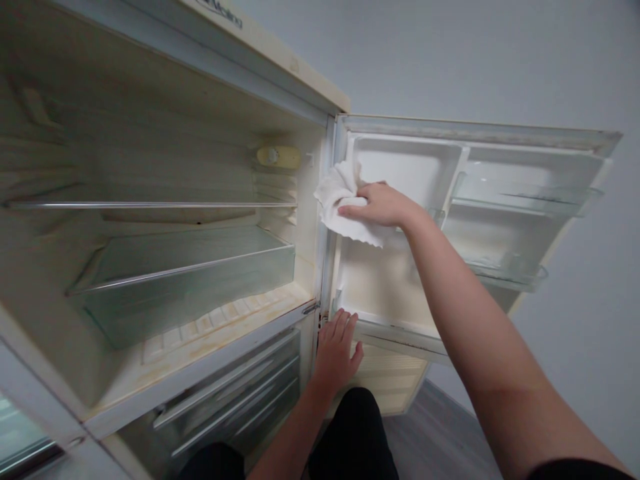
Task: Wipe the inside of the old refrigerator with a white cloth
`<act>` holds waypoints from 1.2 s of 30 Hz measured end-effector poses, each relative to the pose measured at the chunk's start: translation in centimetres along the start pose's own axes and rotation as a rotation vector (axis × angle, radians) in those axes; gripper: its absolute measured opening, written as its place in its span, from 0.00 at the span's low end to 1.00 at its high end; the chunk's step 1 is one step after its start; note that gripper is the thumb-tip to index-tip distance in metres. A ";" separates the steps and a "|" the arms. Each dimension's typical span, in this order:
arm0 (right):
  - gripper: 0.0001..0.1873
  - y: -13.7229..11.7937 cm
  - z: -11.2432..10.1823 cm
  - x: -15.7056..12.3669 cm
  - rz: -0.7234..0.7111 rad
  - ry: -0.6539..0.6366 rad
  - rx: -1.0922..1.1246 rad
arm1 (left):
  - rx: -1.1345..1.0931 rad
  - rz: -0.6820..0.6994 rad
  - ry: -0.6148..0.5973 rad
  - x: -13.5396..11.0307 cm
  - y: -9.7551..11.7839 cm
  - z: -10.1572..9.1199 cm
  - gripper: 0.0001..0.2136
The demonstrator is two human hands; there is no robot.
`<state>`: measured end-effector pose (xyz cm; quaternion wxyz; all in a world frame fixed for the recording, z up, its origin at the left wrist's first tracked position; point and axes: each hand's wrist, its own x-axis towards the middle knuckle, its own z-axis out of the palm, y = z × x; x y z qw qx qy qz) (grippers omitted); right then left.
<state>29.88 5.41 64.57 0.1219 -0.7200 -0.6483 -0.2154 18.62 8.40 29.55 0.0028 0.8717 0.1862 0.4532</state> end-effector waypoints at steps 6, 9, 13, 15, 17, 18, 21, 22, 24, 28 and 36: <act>0.33 0.0 0.0 0.1 0.002 -0.012 -0.004 | 0.008 -0.005 -0.006 0.0 0.1 -0.3 0.29; 0.32 0.0 0.0 0.2 0.002 -0.024 0.011 | 0.023 0.004 0.002 0.0 0.1 -0.2 0.29; 0.32 0.1 -0.1 0.3 0.004 -0.032 0.019 | 0.021 0.001 0.014 0.0 0.0 -0.1 0.29; 0.33 0.2 -0.1 0.4 0.006 -0.040 0.022 | 0.020 -0.001 0.014 0.0 -0.1 0.0 0.29; 0.34 0.2 -0.1 0.5 0.011 -0.056 0.029 | 0.022 0.000 0.014 0.0 -0.1 0.0 0.29; 0.34 0.3 -0.1 0.5 0.016 -0.065 0.033 | 0.023 0.002 0.015 0.0 -0.1 0.0 0.30; 0.35 0.4 -0.1 0.7 0.029 -0.089 0.043 | 0.032 0.003 0.007 0.0 -0.1 -0.1 0.29; 0.35 0.4 -0.1 0.7 0.028 -0.093 0.045 | 0.036 0.003 0.004 0.0 -0.1 -0.1 0.29; 0.35 0.4 -0.1 0.7 0.022 -0.096 0.047 | 0.042 0.001 0.001 0.1 -0.1 -0.1 0.29; 0.36 0.4 0.0 0.8 0.015 -0.095 0.045 | 0.046 -0.006 0.000 0.2 -0.1 -0.2 0.28; 0.36 0.4 0.1 0.8 0.012 -0.094 0.023 | 0.044 -0.002 0.011 0.2 -0.1 -0.2 0.28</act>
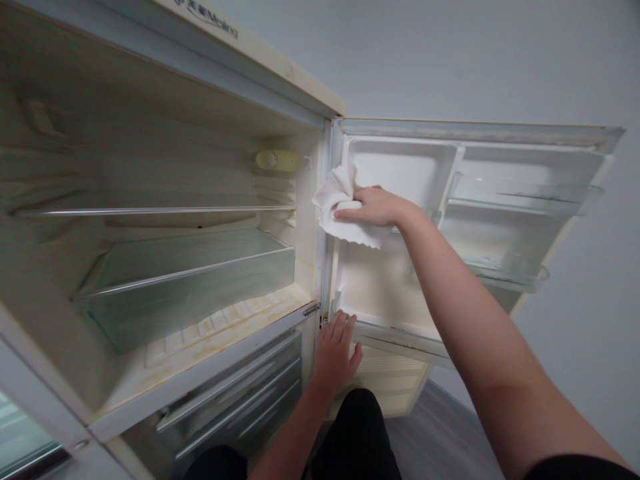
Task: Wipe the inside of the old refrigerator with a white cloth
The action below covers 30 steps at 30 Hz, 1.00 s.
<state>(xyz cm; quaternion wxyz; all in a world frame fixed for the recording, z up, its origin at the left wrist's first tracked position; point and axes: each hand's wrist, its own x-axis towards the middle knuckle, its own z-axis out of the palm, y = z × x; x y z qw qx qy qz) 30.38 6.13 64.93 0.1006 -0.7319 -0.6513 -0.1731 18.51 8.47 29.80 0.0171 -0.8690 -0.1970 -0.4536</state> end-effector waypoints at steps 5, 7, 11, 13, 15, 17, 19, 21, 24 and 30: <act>0.35 0.0 -0.1 0.0 0.002 -0.005 -0.015 | 0.001 -0.003 -0.005 0.0 0.0 0.1 0.27; 0.35 -0.1 -0.1 -0.1 -0.005 -0.006 -0.016 | 0.008 -0.004 -0.004 0.0 0.0 0.1 0.27; 0.36 -0.1 -0.1 -0.1 -0.008 0.002 -0.002 | 0.009 -0.001 0.003 -0.1 -0.1 0.3 0.28; 0.36 -0.1 0.0 -0.1 -0.008 0.013 0.002 | -0.002 -0.004 -0.001 -0.1 -0.1 0.3 0.29; 0.36 -0.1 0.0 -0.1 -0.006 0.017 0.001 | -0.014 -0.008 -0.005 -0.1 -0.1 0.3 0.28; 0.37 -0.1 0.0 -0.1 -0.001 0.015 0.000 | -0.018 -0.008 -0.003 -0.1 0.0 0.2 0.28; 0.37 -0.1 0.0 -0.1 0.005 0.013 0.001 | -0.014 -0.006 0.000 -0.1 0.0 0.1 0.28; 0.37 -0.1 0.0 -0.1 0.004 0.013 0.003 | -0.009 -0.003 0.001 -0.1 0.0 0.1 0.28; 0.37 -0.1 0.0 -0.1 0.006 0.007 0.007 | -0.005 -0.004 0.002 -0.1 0.0 0.2 0.28; 0.37 -0.1 0.0 -0.1 0.003 0.012 -0.008 | -0.007 -0.006 0.002 -0.1 0.1 0.2 0.28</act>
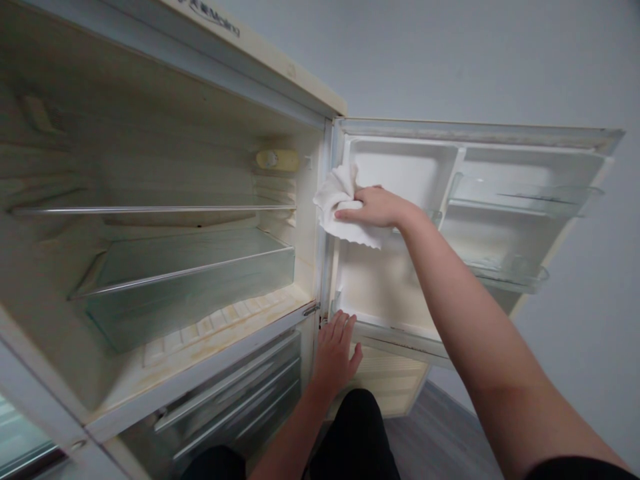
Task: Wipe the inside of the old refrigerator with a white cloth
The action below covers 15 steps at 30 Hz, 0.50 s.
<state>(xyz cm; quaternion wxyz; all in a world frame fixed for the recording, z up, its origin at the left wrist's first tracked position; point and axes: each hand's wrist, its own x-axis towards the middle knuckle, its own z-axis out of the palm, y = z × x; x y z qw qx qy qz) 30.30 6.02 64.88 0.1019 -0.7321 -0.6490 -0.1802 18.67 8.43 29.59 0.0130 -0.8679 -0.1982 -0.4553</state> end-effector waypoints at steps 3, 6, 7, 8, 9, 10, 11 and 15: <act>0.36 0.1 0.1 0.0 -0.005 0.008 -0.007 | -0.006 -0.001 0.004 -0.1 0.1 0.0 0.28; 0.37 0.1 0.1 0.1 -0.011 0.017 -0.008 | -0.013 -0.002 0.002 -0.1 0.1 0.0 0.28; 0.37 0.1 0.2 0.1 -0.012 0.019 -0.009 | -0.015 -0.003 0.000 -0.2 0.1 0.0 0.28; 0.37 0.1 0.2 0.1 -0.013 0.019 -0.010 | -0.015 -0.004 -0.001 -0.2 0.1 0.0 0.28; 0.36 0.1 0.2 0.1 -0.014 0.017 -0.011 | -0.015 -0.005 -0.002 -0.2 0.1 0.1 0.29; 0.36 0.0 0.2 0.1 -0.014 0.015 -0.013 | -0.015 -0.007 -0.002 -0.2 0.0 0.1 0.29; 0.36 0.0 0.1 0.0 -0.014 0.014 -0.015 | -0.015 -0.007 -0.002 -0.2 0.0 0.1 0.29; 0.35 -0.1 0.1 -0.1 -0.005 0.018 -0.023 | -0.022 0.000 -0.002 -0.2 0.0 0.2 0.30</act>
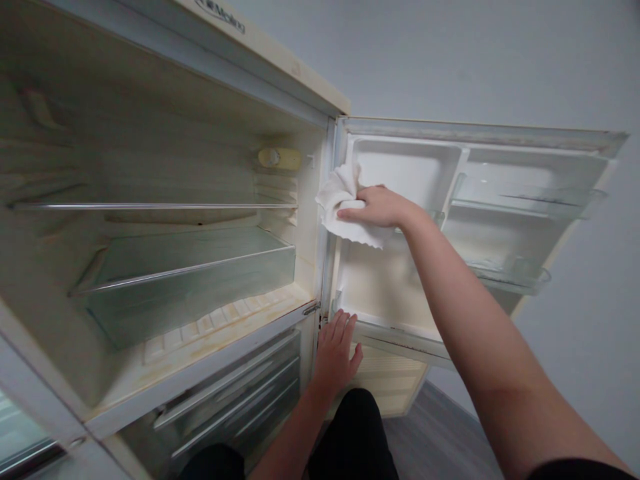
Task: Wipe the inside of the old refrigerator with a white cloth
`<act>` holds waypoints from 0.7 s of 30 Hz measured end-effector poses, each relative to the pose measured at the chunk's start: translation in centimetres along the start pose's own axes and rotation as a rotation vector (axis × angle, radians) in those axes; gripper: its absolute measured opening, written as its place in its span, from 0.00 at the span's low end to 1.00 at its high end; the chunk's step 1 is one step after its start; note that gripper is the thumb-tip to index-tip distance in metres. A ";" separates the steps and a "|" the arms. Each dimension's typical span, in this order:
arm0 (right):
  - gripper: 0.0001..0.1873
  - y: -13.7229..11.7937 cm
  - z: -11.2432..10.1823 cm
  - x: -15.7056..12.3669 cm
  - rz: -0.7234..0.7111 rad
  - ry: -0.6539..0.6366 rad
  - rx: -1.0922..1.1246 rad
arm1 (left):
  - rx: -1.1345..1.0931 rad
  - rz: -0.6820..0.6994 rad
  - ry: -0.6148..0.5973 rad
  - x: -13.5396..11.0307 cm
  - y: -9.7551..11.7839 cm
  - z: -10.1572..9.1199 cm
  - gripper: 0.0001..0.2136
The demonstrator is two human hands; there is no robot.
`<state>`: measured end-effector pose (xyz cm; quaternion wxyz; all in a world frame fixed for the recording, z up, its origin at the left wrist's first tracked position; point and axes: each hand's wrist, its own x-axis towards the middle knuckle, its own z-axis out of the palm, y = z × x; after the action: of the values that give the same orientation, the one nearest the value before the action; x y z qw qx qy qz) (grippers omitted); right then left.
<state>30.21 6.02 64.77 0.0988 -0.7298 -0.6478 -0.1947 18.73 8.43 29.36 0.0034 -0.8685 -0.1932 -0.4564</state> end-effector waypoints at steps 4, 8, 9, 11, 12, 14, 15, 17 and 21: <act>0.35 0.0 0.0 -0.1 -0.002 0.008 0.004 | -0.003 0.000 -0.004 -0.1 0.0 0.1 0.30; 0.35 0.0 0.0 -0.2 -0.005 0.023 -0.004 | -0.003 -0.007 -0.016 -0.3 0.1 0.1 0.30; 0.35 0.0 0.1 -0.2 -0.005 0.027 -0.007 | -0.003 -0.008 -0.021 -0.3 0.1 0.1 0.30; 0.35 0.0 0.1 -0.2 -0.009 0.034 -0.013 | -0.004 -0.009 -0.026 -0.3 0.1 0.0 0.30; 0.35 0.0 0.2 -0.2 -0.011 0.037 -0.013 | -0.005 -0.010 -0.025 -0.3 0.0 0.0 0.30; 0.35 0.0 0.2 -0.1 -0.017 0.039 -0.014 | -0.009 -0.010 -0.019 -0.2 0.0 0.0 0.31; 0.36 0.0 0.2 -0.1 -0.019 0.039 -0.015 | -0.012 -0.009 -0.016 -0.2 0.0 -0.1 0.31; 0.36 0.0 0.2 -0.1 -0.019 0.038 -0.022 | -0.019 -0.008 -0.014 -0.2 0.0 -0.1 0.31; 0.38 0.0 0.2 -0.1 -0.006 0.044 -0.032 | -0.027 -0.009 -0.019 -0.1 0.0 -0.1 0.30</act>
<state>30.21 5.98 64.50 0.1007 -0.7250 -0.6443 -0.2215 18.64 8.34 29.32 -0.0123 -0.8719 -0.1910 -0.4507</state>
